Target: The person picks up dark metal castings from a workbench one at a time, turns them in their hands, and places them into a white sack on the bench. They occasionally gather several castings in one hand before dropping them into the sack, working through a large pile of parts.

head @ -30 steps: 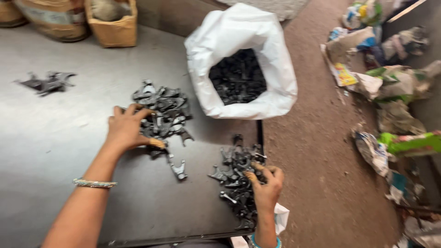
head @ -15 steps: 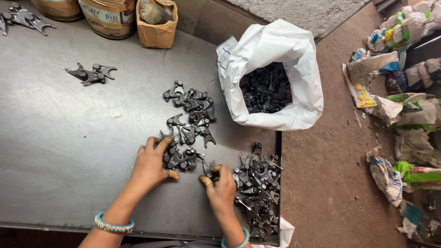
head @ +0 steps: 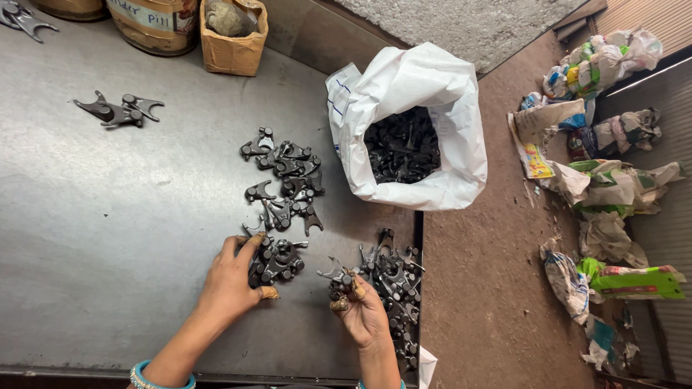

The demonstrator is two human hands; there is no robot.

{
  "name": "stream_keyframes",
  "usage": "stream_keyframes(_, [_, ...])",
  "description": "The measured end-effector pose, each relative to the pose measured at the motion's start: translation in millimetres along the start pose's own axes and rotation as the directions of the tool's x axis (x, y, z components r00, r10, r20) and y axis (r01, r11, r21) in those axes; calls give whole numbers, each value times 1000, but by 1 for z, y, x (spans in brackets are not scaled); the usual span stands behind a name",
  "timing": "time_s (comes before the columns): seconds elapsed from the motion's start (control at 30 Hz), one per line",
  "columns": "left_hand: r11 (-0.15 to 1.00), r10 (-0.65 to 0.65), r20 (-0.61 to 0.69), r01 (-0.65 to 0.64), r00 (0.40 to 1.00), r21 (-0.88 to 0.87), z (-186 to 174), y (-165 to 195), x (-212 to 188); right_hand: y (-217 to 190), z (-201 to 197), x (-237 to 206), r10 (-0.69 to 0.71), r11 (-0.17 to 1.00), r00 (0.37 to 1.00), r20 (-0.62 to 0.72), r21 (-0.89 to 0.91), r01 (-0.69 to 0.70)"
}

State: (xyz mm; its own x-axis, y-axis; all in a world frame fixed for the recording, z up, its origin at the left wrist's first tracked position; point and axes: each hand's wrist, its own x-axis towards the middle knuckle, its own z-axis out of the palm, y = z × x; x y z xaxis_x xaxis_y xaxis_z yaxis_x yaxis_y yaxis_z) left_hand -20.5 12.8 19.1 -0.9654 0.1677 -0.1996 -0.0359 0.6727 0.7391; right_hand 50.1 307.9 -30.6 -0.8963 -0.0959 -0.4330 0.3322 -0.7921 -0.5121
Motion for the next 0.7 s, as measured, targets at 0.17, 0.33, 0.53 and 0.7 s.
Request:
stream_keyframes(0.17, [979, 182, -321, -201, 929, -25, 15, 7, -24, 3, -4, 2, 15, 999, 1000, 17, -35, -14])
stream_keyframes(0.33, [637, -23, 66, 65, 998, -768, 53, 12, -26, 6, 7, 2, 5, 994, 998, -63, -110, -12])
stream_keyframes(0.53, [-44, -81, 420, 418, 904, -908, 78, -1, -6, 10, 21, 1, -20, 970, 1000, -13, -242, 16])
stream_keyframes(0.7, [-71, -101, 433, 428, 896, -901, 74, -4, -3, 15, 36, 6, -45, 926, 999, 18, -373, 48])
